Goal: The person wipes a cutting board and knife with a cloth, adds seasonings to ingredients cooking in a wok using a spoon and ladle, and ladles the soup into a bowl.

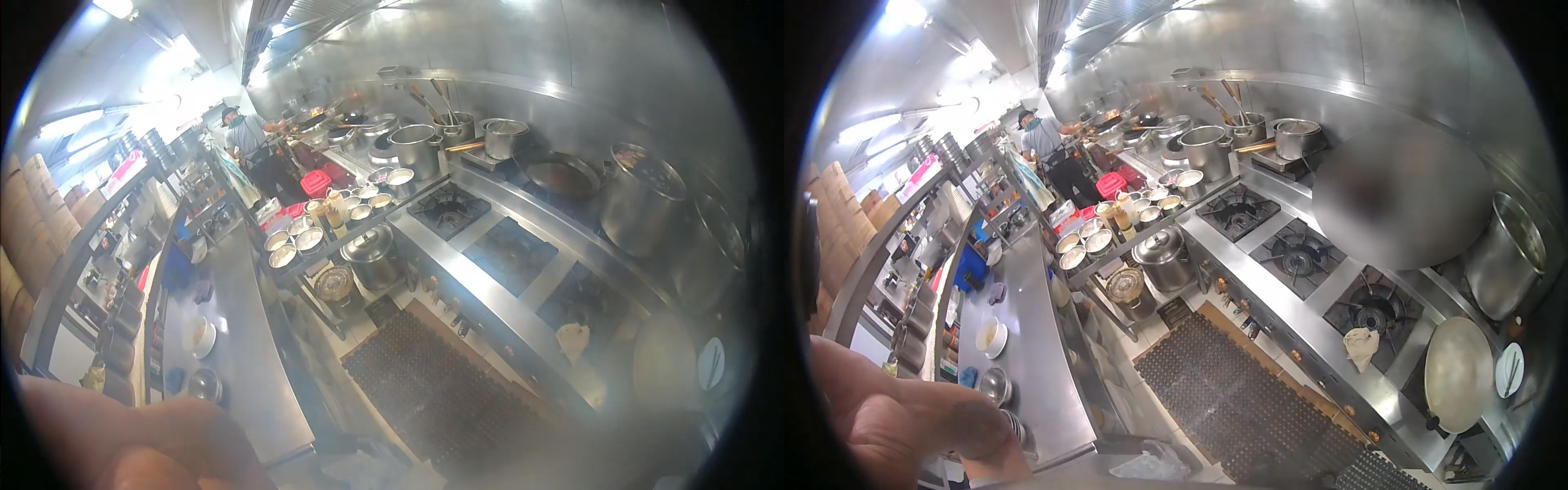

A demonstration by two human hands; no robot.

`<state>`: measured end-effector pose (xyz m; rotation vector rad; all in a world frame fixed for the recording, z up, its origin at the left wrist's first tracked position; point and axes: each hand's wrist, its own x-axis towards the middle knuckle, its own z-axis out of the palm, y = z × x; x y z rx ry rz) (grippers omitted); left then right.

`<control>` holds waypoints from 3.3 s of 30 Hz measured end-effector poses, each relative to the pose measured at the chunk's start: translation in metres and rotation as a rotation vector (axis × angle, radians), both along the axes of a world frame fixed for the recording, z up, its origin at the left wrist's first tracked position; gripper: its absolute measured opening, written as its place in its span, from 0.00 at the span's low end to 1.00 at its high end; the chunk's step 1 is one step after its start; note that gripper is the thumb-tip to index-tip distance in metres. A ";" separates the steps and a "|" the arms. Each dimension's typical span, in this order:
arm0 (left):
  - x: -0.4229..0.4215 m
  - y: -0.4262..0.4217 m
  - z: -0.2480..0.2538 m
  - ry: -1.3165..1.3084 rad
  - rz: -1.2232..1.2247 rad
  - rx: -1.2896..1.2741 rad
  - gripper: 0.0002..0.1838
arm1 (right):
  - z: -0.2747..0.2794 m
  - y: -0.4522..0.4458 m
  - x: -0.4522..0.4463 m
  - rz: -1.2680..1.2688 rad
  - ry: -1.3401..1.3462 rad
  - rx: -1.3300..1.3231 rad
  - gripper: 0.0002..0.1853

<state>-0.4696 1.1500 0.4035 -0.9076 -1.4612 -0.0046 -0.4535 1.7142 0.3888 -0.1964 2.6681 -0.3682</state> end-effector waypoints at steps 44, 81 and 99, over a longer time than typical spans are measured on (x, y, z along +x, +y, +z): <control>-0.060 0.232 -0.028 -0.143 -0.579 -0.183 0.18 | -0.280 0.157 0.095 -1.038 0.185 -0.280 0.19; -0.204 0.193 -0.354 -2.015 -1.218 1.046 0.26 | -0.319 -0.209 -0.233 -0.429 -0.453 -1.538 0.07; -0.211 -0.216 -0.422 -1.955 -0.367 2.059 0.09 | -0.479 -0.648 -0.691 0.304 -0.355 -0.921 0.27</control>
